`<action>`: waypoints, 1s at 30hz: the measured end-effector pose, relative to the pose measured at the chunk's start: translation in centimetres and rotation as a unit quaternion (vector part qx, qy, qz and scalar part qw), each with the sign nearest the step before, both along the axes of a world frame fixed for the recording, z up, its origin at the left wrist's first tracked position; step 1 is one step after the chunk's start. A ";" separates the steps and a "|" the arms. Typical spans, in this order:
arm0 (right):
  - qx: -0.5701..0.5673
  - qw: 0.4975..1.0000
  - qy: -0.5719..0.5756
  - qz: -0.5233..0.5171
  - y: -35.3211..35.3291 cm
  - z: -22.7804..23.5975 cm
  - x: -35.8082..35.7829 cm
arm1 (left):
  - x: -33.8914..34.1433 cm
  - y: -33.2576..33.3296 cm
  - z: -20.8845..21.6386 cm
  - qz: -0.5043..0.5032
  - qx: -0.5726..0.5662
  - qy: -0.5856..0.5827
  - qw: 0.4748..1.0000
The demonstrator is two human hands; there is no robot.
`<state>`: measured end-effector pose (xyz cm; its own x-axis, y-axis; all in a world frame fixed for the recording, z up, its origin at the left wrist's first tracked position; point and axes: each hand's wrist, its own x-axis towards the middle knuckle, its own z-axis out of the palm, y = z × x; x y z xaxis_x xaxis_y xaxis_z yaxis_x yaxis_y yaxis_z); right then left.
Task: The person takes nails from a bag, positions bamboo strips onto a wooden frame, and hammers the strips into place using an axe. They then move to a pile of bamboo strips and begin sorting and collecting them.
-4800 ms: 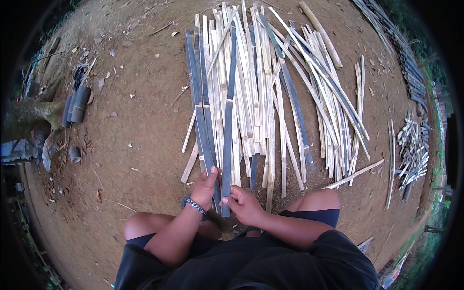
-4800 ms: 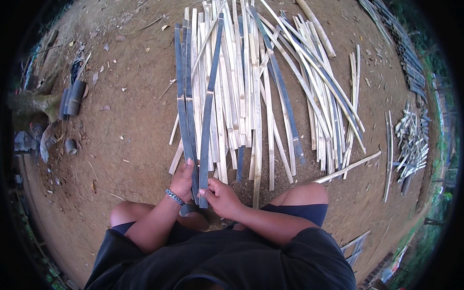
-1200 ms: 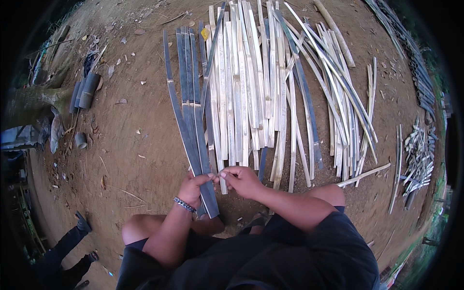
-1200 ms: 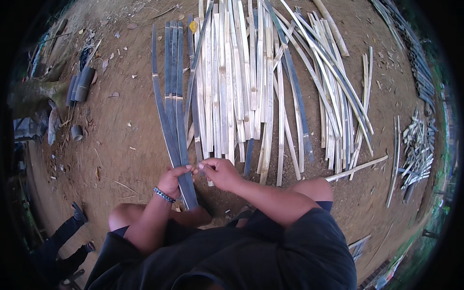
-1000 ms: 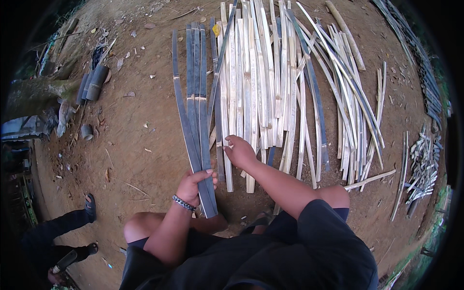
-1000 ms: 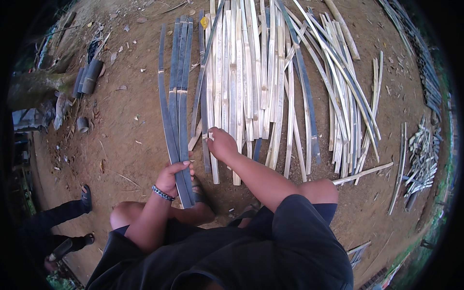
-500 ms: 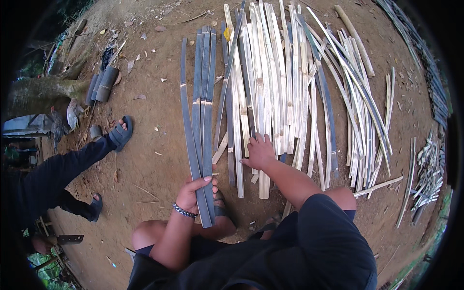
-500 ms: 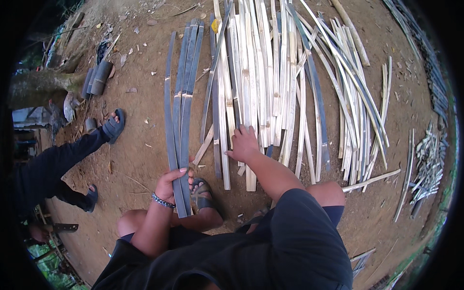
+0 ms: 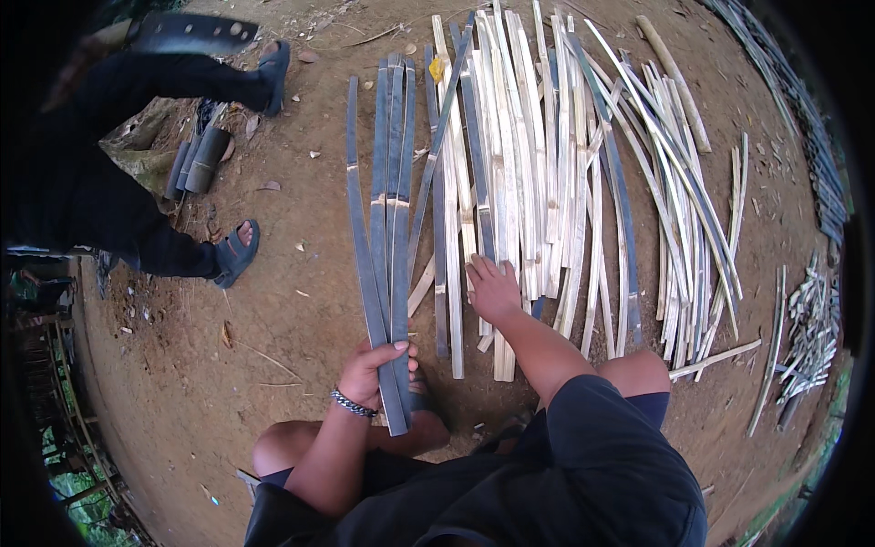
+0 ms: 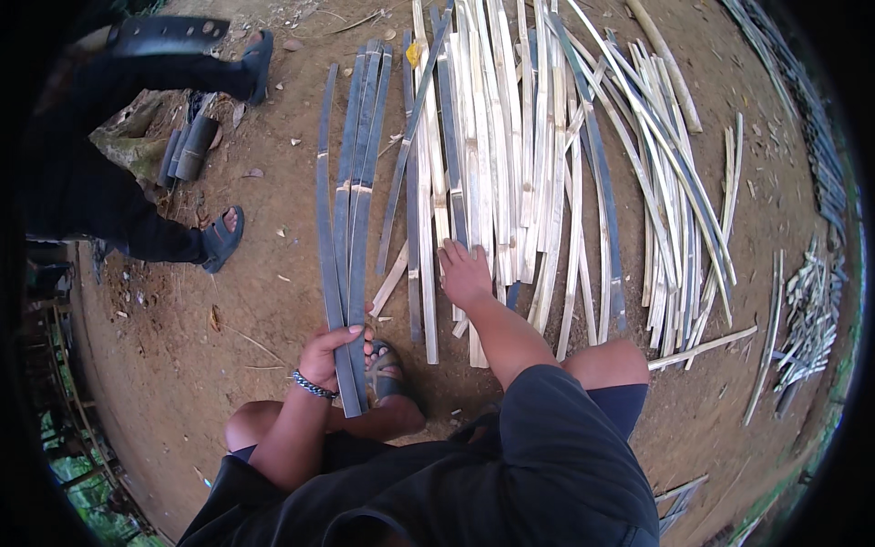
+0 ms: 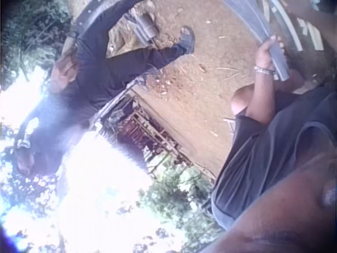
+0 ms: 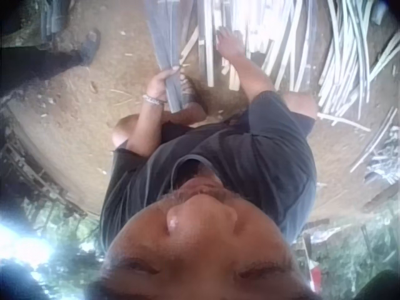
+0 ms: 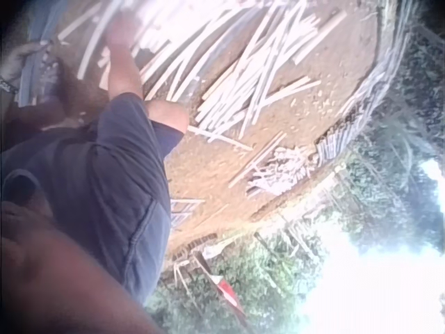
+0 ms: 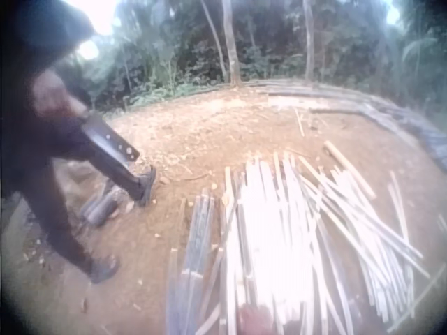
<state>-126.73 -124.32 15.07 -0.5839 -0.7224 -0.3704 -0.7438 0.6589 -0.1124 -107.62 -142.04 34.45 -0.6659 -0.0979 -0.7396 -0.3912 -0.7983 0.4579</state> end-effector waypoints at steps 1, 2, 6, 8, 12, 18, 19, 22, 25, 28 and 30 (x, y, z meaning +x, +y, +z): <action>0.012 1.000 0.010 0.008 0.1 0.1 -0.1 | 0.0 -0.1 -0.2 -0.004 -0.007 -0.006 1.000; 0.023 0.999 0.020 0.017 0.2 0.3 -0.2 | 0.0 -0.1 -0.5 -0.008 -0.015 -0.012 1.000; -0.084 0.991 -0.033 -0.099 1.0 2.1 0.2 | 0.2 0.0 -0.9 -0.019 -0.020 -0.032 0.999; -0.075 0.970 -0.014 -0.233 1.9 1.9 -0.5 | 0.0 0.4 -1.0 -0.018 -0.028 -0.032 0.999; -0.089 0.948 0.040 -0.304 4.2 -2.1 -0.9 | -0.5 0.9 -1.7 -0.026 -0.024 -0.043 0.998; -0.254 0.868 -0.020 -0.426 3.2 -2.0 -1.0 | -1.3 2.0 -1.8 -0.046 -0.046 -0.039 0.997; -0.256 0.849 -0.047 -0.460 3.1 -1.9 -1.3 | -1.1 2.1 -1.9 -0.043 -0.044 -0.039 0.997; -0.232 0.824 -0.090 -0.509 2.5 -1.0 -2.5 | -0.9 2.0 -1.7 -0.035 -0.048 -0.038 0.998; -0.263 0.840 -0.037 -0.473 5.4 -5.0 -3.9 | -1.8 2.9 -1.7 -0.043 -0.045 -0.029 0.998; -0.335 0.748 -0.299 -0.489 9.6 -7.4 -5.9 | -2.7 4.0 -1.9 -0.048 -0.040 -0.017 0.998; -0.353 0.658 -0.424 -0.512 8.7 -5.1 -5.1 | -2.0 3.5 -1.9 -0.024 -0.052 -0.016 0.998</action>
<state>-131.84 -115.60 9.98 -0.6978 -0.2777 -0.6603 0.5782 0.3259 -0.7480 -109.66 -138.52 32.59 -0.6482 -0.1440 -0.7478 -0.4428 -0.7276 0.5240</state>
